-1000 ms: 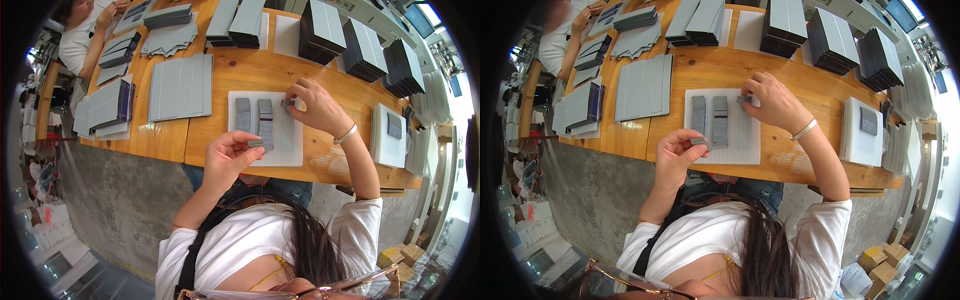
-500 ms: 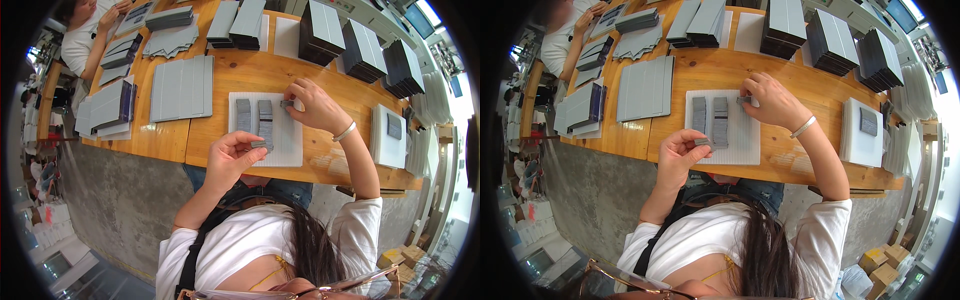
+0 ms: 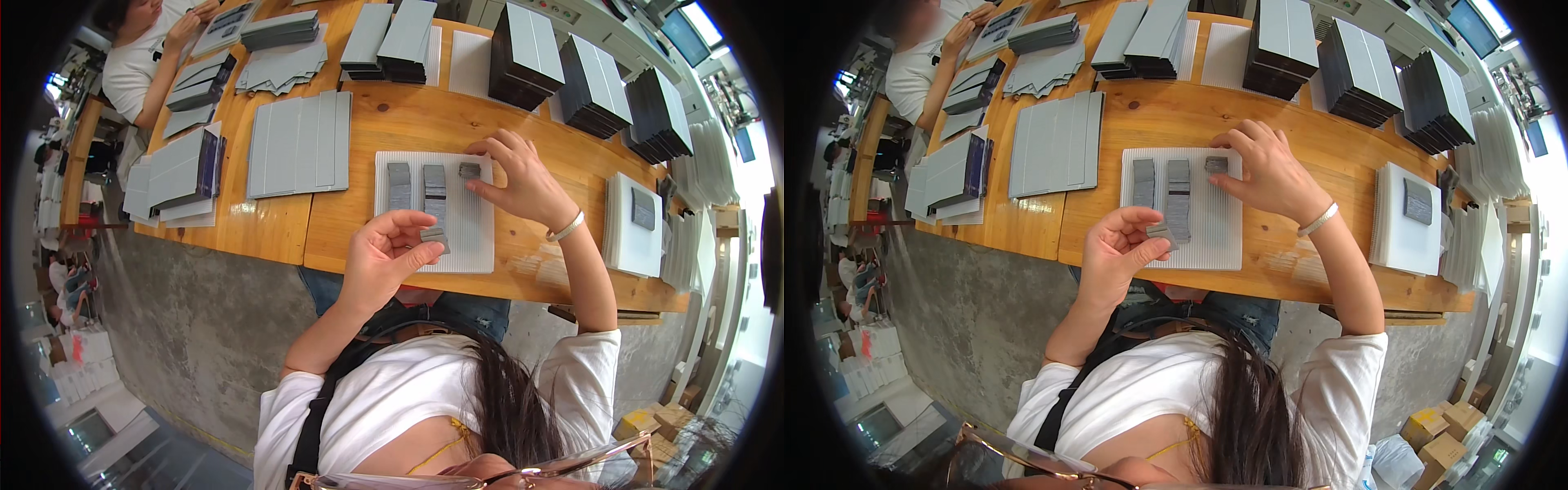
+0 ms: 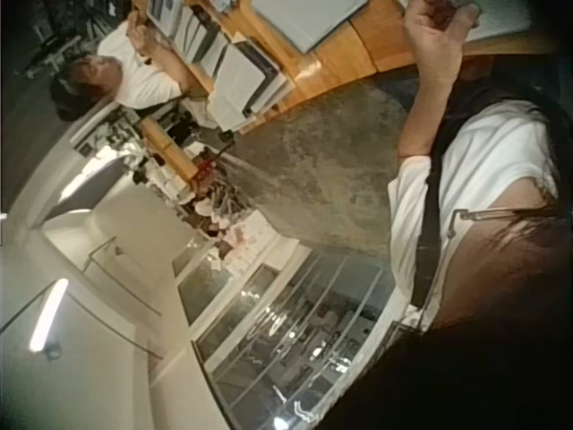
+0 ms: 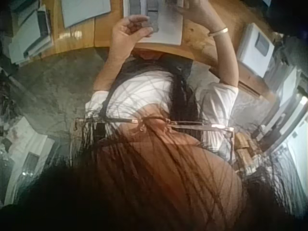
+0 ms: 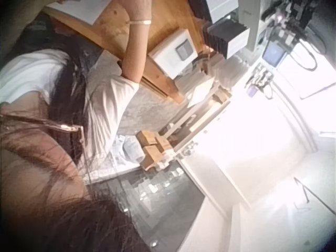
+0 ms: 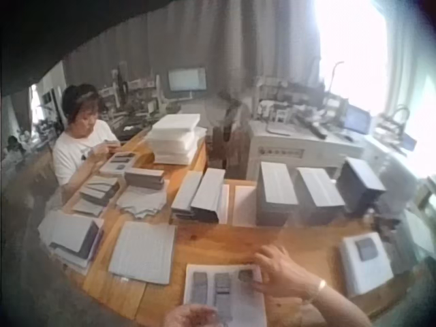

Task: Assembling small hinges and components onto electronic device covers at a factory workbench.

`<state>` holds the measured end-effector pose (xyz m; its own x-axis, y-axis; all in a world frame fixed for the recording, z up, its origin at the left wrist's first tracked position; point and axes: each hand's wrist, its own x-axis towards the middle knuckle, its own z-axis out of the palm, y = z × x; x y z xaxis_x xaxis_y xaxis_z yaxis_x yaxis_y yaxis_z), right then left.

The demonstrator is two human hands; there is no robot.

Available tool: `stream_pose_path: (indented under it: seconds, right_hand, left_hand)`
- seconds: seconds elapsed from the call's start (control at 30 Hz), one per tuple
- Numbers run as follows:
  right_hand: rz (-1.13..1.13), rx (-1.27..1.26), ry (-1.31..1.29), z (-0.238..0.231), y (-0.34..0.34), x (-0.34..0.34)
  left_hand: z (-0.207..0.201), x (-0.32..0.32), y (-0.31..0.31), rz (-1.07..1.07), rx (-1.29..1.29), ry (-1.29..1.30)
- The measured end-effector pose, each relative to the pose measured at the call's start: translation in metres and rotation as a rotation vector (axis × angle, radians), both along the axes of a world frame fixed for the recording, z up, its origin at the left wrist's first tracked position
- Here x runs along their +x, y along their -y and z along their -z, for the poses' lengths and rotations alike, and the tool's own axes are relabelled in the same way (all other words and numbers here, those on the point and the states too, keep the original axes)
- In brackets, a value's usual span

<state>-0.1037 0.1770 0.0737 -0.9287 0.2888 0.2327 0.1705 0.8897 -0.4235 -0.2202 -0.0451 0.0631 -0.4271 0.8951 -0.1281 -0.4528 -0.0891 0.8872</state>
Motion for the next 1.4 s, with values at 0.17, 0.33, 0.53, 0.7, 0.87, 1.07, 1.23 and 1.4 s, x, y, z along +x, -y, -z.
stream_pose_path:
  seconds: [0.17, 0.33, 0.53, 0.7, 0.87, 1.07, 1.23, 1.4]
  right_hand:
    - [-0.052, -0.635, -0.226, -0.006, 0.041, 0.016]
    - [-0.032, -1.065, -0.219, 0.004, 0.079, 0.028]
    - [0.013, -1.159, -0.307, 0.007, 0.086, 0.032]
    - [0.041, -1.144, -0.336, 0.009, 0.091, 0.036]
    - [0.123, -1.407, -0.341, 0.006, 0.096, 0.037]
    - [0.101, -1.426, -0.344, 0.009, 0.098, 0.039]
    - [0.120, -1.475, -0.331, 0.005, 0.102, 0.040]
    - [0.173, -1.617, -0.363, 0.004, 0.101, 0.043]
  left_hand:
    - [0.008, 0.000, 0.001, 0.004, 0.000, -0.021]
    - [0.009, 0.003, -0.002, 0.009, 0.026, -0.014]
    - [0.004, 0.006, -0.001, 0.026, 0.032, -0.066]
    - [0.006, 0.009, -0.001, 0.028, 0.025, -0.142]
    - [0.005, 0.007, -0.001, 0.075, 0.014, -0.042]
    - [0.007, 0.006, 0.000, 0.087, 0.046, -0.027]
    - [0.008, 0.004, 0.002, 0.095, 0.066, -0.030]
    - [0.012, 0.001, 0.004, 0.100, 0.034, 0.044]
